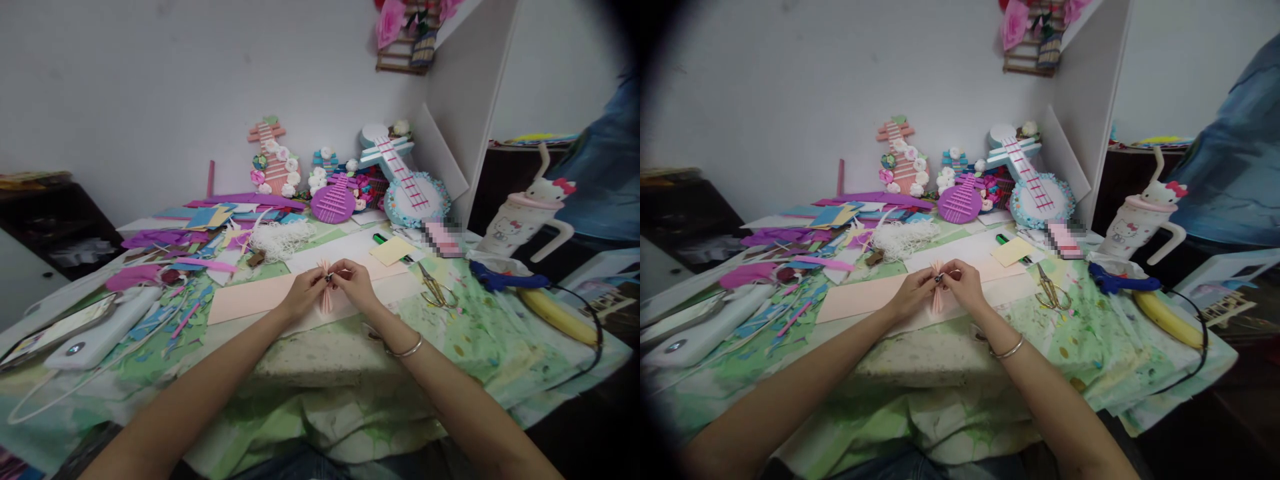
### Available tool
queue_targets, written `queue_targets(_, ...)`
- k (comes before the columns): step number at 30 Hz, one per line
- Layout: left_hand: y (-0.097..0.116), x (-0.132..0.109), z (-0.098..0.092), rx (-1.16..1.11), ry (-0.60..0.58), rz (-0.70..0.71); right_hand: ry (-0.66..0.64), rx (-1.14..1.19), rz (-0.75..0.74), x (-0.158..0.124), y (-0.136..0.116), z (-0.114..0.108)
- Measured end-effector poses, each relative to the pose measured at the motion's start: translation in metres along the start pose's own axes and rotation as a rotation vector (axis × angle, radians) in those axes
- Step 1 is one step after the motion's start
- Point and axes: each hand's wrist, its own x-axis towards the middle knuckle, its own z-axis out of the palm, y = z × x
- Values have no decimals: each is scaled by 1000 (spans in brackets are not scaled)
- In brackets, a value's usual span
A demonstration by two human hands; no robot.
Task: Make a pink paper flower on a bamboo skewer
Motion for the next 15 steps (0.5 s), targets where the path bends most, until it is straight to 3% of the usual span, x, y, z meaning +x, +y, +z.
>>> queue_targets(7, -2, 3, 3, -273, 2, -178, -7, 11, -50, -1, 5, 3)
queue_targets(15, 0, 4, 5, -321, -7, -184, -37, -70, -123, -4, 2, 3)
